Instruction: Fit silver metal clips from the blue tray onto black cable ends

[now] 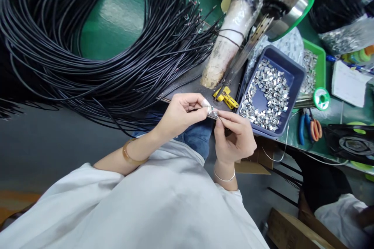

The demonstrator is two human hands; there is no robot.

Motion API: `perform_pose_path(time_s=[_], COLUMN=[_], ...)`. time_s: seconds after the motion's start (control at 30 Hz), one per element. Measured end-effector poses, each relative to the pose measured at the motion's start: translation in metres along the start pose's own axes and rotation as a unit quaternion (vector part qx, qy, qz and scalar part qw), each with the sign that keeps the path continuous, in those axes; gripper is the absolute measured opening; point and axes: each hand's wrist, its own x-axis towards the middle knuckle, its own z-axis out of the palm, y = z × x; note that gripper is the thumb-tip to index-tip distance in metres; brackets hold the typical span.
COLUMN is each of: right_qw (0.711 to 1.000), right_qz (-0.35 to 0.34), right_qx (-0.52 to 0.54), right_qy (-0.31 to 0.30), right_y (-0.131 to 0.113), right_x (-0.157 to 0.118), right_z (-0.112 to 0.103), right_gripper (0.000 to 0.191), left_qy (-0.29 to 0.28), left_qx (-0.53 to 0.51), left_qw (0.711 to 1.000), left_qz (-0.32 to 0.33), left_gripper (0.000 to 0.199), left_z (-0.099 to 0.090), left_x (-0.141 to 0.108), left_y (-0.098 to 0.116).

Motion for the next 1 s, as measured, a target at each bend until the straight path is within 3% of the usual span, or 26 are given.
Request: perform_pose_path(time_s=[0.07,0.17,0.27,0.47,0.57,0.67,1.0], right_qw=[1.000,0.993,0.986,0.991,0.993,0.998,0.996], right_qz=[0.016,0.096,0.135,0.080,0.092,0.054,-0.042], right_qx=[0.019,0.072,0.097,0.106,0.073,0.028,-0.068], right_qy=[0.005,0.013,-0.013,0.012,-0.009,-0.028,-0.029], right_y=[0.002,0.004,0.005,0.010,0.013,0.017,0.021], right_x=[0.000,0.001,0.001,-0.002,-0.002,-0.001,0.001], right_z=[0.001,0.000,0.000,0.003,0.003,0.004,0.007], right_gripper=[0.024,0.017,0.011,0.016,0.013,0.013,0.023], left_qy=[0.003,0.003,-0.008,-0.002,-0.003,0.003,0.039], left_qx=[0.009,0.031,0.040,0.039,0.035,0.033,0.030], left_qw=[1.000,0.999,0.999,0.999,0.999,0.999,0.999], left_qz=[-0.003,-0.012,-0.008,0.006,-0.002,-0.008,0.022], left_gripper=[0.008,0.004,0.003,0.006,0.012,0.016,0.004], left_z=[0.000,-0.001,-0.002,-0.002,-0.002,-0.003,0.003], left_x=[0.000,-0.001,-0.002,0.000,0.002,0.004,0.009], left_y=[0.001,-0.001,-0.002,-0.001,-0.002,-0.003,-0.002])
